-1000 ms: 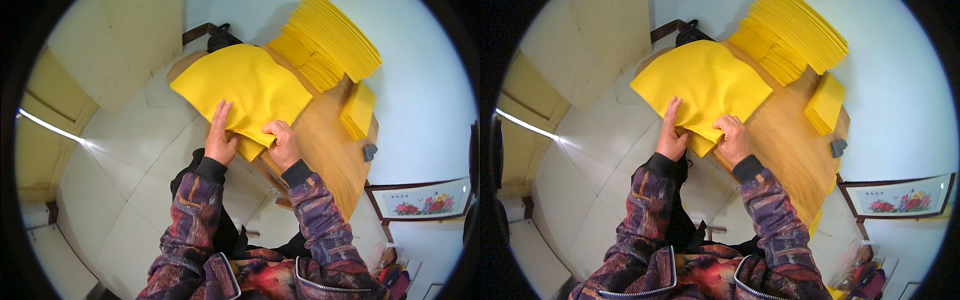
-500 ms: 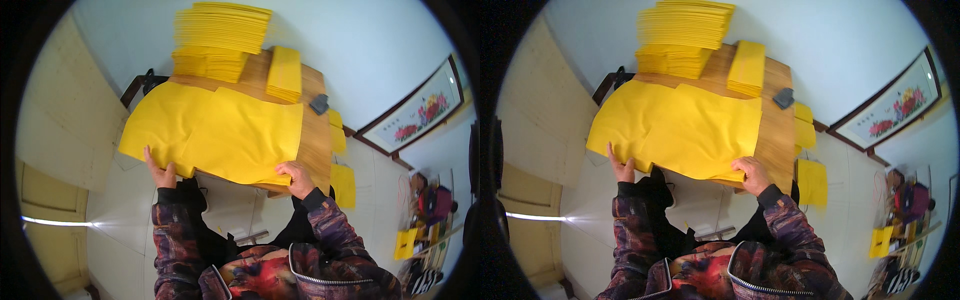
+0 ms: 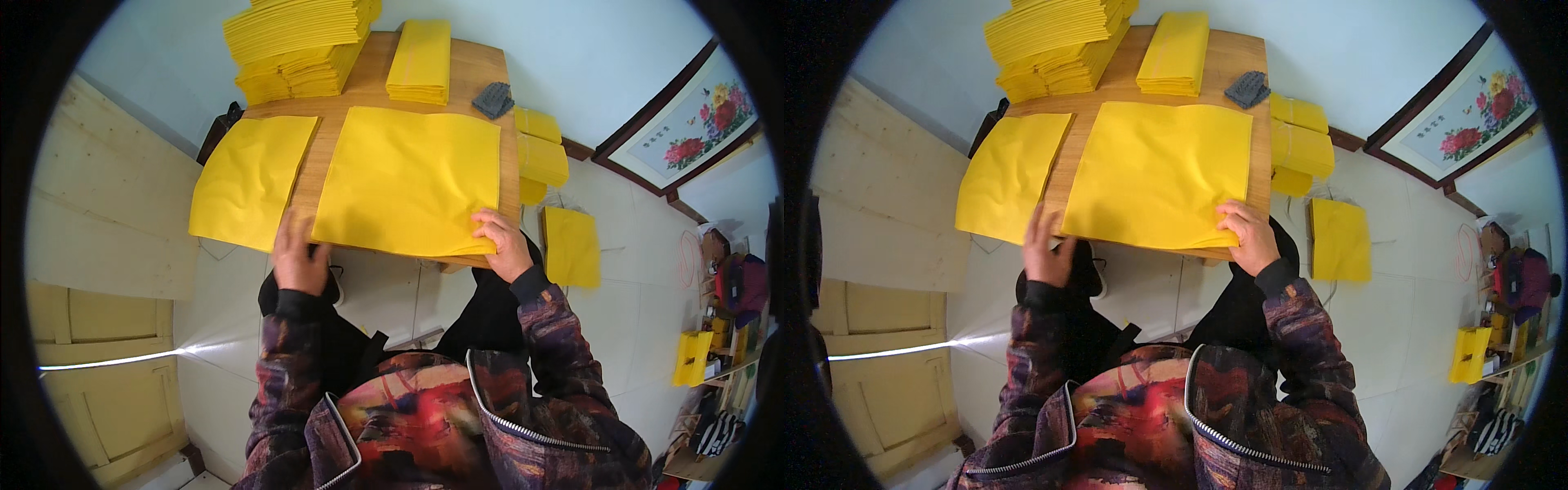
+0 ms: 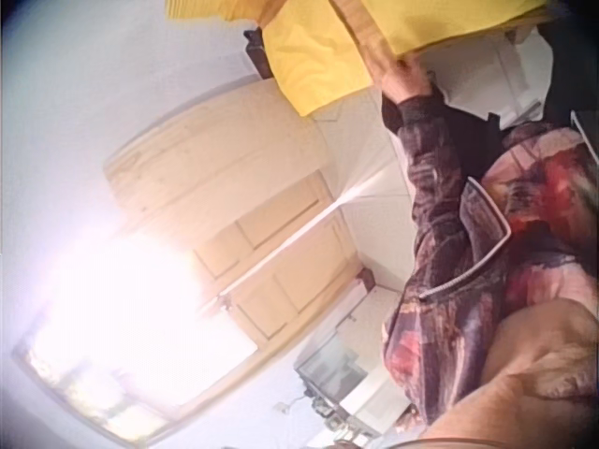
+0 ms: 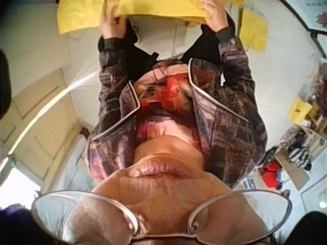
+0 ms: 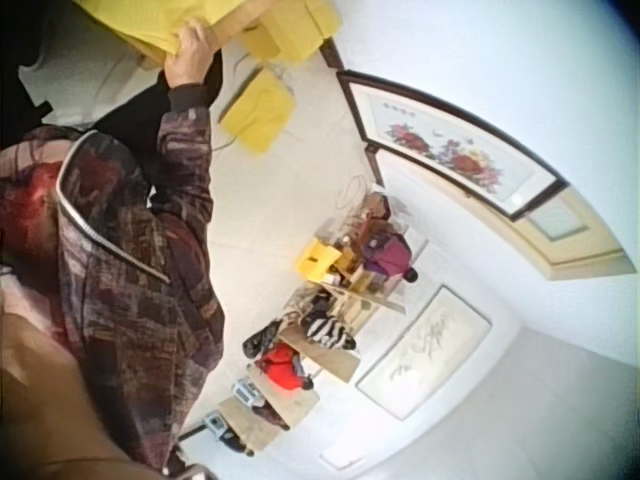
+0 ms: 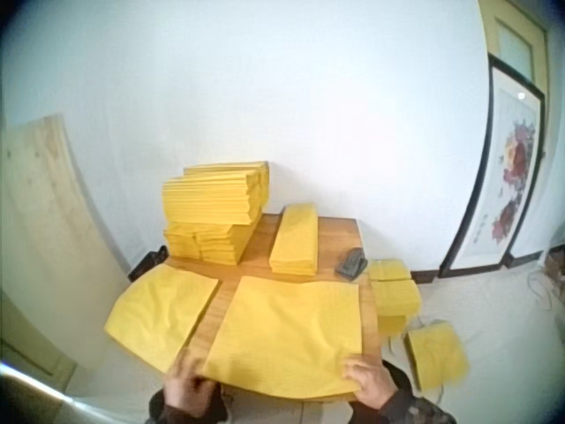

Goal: The person folds yellow paper sheets on a wooden table, aligning edges and pressing creases. They handle the sheets one at a time, stacking the folded pieces on the table.

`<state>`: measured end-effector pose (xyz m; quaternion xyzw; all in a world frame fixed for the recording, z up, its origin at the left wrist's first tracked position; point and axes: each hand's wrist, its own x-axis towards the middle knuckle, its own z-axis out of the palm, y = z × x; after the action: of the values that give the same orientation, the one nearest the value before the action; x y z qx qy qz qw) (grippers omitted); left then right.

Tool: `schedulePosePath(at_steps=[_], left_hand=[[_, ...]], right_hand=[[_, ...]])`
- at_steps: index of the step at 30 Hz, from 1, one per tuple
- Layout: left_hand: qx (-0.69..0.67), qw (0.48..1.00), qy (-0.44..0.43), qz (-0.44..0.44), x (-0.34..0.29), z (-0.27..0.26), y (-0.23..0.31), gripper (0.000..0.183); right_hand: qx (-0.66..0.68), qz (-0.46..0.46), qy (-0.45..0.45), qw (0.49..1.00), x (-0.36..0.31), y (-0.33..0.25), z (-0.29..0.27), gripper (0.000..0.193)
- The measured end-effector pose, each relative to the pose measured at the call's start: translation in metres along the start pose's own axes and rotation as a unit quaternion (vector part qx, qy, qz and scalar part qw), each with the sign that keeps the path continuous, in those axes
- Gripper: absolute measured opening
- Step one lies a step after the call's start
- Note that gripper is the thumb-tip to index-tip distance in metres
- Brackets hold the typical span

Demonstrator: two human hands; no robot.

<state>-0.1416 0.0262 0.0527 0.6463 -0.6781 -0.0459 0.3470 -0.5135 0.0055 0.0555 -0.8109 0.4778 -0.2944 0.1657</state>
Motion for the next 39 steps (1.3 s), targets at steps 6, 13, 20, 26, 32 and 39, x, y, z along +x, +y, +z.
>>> schedulePosePath(at_steps=[6, 13, 20, 26, 32, 39], left_hand=[[0.133, 0.951, -0.24, 0.145, 0.026, 0.031, 0.056, 0.076], [0.14, 0.947, -0.245, 0.156, 0.029, 0.044, 0.05, 0.074], [0.141, 0.956, -0.213, 0.142, 0.015, 0.05, 0.057, 0.066], [0.076, 0.941, -0.315, 0.102, 0.027, 0.029, 0.055, 0.066], [-0.033, 0.982, -0.168, 0.08, 0.096, 0.046, 0.021, 0.058], [0.04, 0.977, -0.162, -0.131, 0.143, 0.1, -0.004, 0.078]], right_hand=[[-0.038, -0.009, 0.005, 0.999, -0.013, 0.006, -0.009, 0.026], [-0.041, 0.11, 0.055, 0.992, -0.033, 0.016, -0.044, 0.017], [-0.014, -0.024, 0.087, 0.996, 0.055, 0.011, -0.007, 0.022], [0.024, 0.04, 0.115, 0.992, 0.08, 0.035, 0.026, 0.03], [-0.061, 0.159, 0.151, 0.974, 0.061, 0.068, -0.003, 0.042], [-0.17, 0.236, 0.07, 0.954, 0.059, 0.053, -0.004, 0.052]])
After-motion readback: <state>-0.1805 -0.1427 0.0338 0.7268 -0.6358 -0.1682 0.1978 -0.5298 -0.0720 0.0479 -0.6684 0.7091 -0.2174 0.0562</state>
